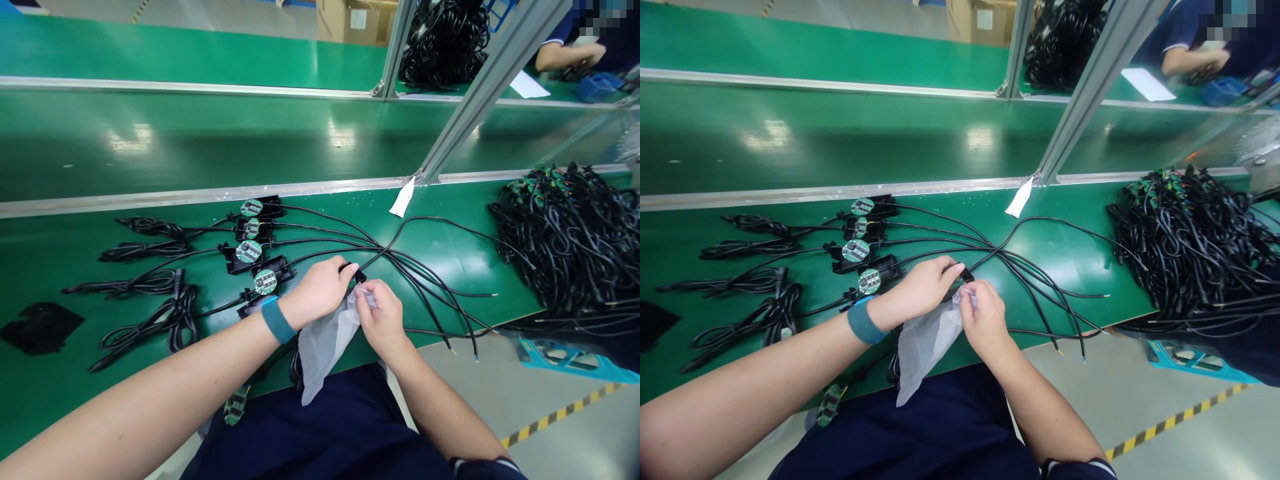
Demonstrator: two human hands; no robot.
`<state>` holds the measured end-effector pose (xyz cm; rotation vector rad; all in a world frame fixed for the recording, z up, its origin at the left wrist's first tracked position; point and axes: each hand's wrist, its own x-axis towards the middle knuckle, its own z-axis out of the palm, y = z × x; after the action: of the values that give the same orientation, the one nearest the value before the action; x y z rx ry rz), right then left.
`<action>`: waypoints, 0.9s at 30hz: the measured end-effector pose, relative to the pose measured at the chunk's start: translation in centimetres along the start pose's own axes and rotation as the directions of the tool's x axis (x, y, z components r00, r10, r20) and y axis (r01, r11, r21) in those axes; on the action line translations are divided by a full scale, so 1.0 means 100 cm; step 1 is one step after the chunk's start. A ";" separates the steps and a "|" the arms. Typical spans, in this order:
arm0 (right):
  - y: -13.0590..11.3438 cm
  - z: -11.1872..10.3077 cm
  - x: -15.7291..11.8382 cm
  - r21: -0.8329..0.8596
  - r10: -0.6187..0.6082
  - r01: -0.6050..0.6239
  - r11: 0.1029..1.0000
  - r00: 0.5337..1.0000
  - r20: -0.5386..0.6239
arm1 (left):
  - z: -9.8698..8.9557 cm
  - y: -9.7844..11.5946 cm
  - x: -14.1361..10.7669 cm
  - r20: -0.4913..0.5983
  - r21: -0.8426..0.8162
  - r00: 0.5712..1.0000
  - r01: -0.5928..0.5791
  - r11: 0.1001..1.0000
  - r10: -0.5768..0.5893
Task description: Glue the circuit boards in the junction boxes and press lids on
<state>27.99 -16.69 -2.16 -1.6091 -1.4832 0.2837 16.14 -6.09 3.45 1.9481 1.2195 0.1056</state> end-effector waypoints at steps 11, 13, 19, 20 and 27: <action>0.002 0.008 0.000 -0.043 -0.039 0.037 0.998 0.998 -0.051 | 0.003 0.001 0.000 -0.016 0.117 1.000 -0.010 0.993 0.012; 0.003 0.009 0.002 -0.039 -0.038 0.035 0.999 0.997 -0.064 | 0.005 0.000 0.000 -0.017 0.107 1.000 -0.012 0.994 0.014; -0.002 0.005 0.002 0.011 -0.003 0.004 1.000 0.990 -0.138 | 0.009 -0.007 0.005 -0.042 0.054 0.999 -0.021 0.998 0.023; -0.004 0.003 0.000 0.040 -0.001 0.009 0.999 0.984 -0.180 | 0.009 -0.008 0.006 -0.045 0.038 0.999 -0.018 0.999 0.020; 0.003 -0.010 -0.013 0.191 0.104 -0.018 0.981 0.889 -0.447 | 0.002 -0.011 0.012 -0.020 -0.054 0.999 0.026 0.998 -0.027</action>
<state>28.56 -18.25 -2.25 -1.4518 -1.0163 0.0632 16.13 -5.04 2.18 1.8882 1.2432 0.1432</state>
